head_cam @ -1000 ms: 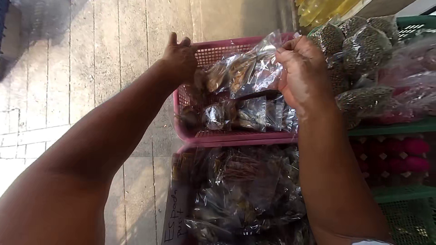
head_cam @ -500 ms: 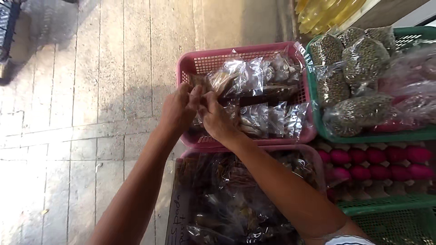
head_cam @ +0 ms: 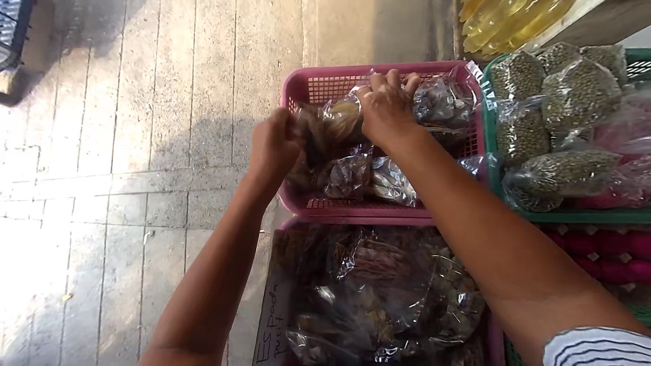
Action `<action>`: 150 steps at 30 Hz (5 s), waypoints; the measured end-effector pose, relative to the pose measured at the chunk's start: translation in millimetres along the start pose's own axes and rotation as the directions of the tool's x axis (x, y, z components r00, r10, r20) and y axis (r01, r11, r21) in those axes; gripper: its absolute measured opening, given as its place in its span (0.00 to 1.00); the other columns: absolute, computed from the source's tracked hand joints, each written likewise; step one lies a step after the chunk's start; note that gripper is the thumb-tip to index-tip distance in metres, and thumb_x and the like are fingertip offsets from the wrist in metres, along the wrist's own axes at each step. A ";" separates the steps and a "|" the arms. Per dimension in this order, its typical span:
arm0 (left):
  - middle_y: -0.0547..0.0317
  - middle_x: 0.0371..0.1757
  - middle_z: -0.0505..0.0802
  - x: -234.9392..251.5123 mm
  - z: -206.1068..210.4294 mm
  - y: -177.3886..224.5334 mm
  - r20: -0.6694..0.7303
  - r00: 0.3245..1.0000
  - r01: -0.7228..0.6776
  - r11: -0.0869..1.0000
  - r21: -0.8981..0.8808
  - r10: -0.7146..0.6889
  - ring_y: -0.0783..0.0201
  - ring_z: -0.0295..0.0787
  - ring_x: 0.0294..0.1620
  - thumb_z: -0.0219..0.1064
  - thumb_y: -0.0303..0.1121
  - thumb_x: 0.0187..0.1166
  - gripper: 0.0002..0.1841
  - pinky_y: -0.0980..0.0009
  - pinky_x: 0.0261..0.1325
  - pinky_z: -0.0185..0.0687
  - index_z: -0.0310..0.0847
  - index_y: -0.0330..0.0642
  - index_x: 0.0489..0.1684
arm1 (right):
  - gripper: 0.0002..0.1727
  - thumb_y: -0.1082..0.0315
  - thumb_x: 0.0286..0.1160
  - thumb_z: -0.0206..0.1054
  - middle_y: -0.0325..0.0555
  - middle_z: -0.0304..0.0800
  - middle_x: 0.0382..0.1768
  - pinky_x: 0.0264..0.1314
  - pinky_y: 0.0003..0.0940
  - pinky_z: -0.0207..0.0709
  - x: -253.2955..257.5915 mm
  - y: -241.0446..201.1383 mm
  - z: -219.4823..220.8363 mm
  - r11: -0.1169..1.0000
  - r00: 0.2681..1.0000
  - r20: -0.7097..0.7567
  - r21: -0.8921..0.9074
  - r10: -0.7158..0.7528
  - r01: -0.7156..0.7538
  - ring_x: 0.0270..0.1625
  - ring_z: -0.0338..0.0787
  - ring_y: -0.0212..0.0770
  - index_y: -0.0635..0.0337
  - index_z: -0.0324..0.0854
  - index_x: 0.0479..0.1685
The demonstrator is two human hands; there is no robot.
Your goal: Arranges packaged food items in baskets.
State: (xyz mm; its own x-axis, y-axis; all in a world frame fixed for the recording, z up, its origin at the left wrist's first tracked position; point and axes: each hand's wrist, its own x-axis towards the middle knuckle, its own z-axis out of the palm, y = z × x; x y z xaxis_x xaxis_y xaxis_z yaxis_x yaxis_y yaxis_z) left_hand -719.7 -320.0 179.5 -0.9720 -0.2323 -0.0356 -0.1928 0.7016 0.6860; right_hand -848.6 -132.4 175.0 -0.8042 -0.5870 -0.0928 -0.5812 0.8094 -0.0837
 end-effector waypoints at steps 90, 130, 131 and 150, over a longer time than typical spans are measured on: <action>0.43 0.33 0.91 -19.6 -5.0 33.5 -0.015 0.995 -0.091 0.975 0.201 0.096 0.46 0.90 0.32 0.59 0.23 0.80 0.14 0.46 0.40 0.84 0.79 0.28 0.60 | 0.12 0.63 0.89 0.60 0.45 0.92 0.42 0.36 0.33 0.85 -74.5 20.6 -30.5 0.617 0.965 0.210 0.742 0.160 -0.263 0.32 0.90 0.34 0.61 0.85 0.55; 0.39 0.34 0.88 -63.3 28.2 48.2 0.169 0.983 -0.132 0.922 0.363 0.074 0.41 0.90 0.38 0.63 0.29 0.79 0.09 0.43 0.41 0.83 0.82 0.29 0.35 | 0.18 0.69 0.70 0.76 0.58 0.92 0.56 0.64 0.58 0.82 -67.9 2.9 10.5 0.660 0.887 0.406 0.607 0.220 -0.442 0.59 0.91 0.54 0.62 0.88 0.60; 0.41 0.32 0.88 -63.0 26.2 47.7 0.157 0.984 -0.135 0.933 0.335 0.087 0.42 0.89 0.36 0.63 0.30 0.79 0.09 0.43 0.40 0.82 0.82 0.30 0.34 | 0.14 0.67 0.73 0.74 0.53 0.94 0.50 0.55 0.53 0.84 -73.2 6.1 1.6 0.633 0.886 0.417 0.635 0.201 -0.442 0.49 0.92 0.48 0.60 0.90 0.56; 0.48 0.24 0.86 -104.0 98.0 175.8 0.258 0.940 -0.328 0.799 0.504 0.223 0.43 0.89 0.23 0.48 0.37 0.90 0.16 0.50 0.21 0.78 0.80 0.40 0.58 | 0.03 0.73 0.76 0.67 0.32 0.85 0.26 0.22 0.22 0.80 -230.8 98.9 -66.7 0.005 0.827 0.010 1.000 0.563 -0.016 0.19 0.79 0.27 0.56 0.83 0.42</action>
State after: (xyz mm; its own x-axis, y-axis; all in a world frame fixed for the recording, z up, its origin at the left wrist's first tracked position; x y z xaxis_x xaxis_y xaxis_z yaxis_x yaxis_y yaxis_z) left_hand -665.7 -106.5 232.6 -0.9914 0.1119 -0.0676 0.0970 0.9762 0.1941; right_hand -728.8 84.1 254.3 -0.9905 -0.0298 -0.1341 0.1341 0.0006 -0.9910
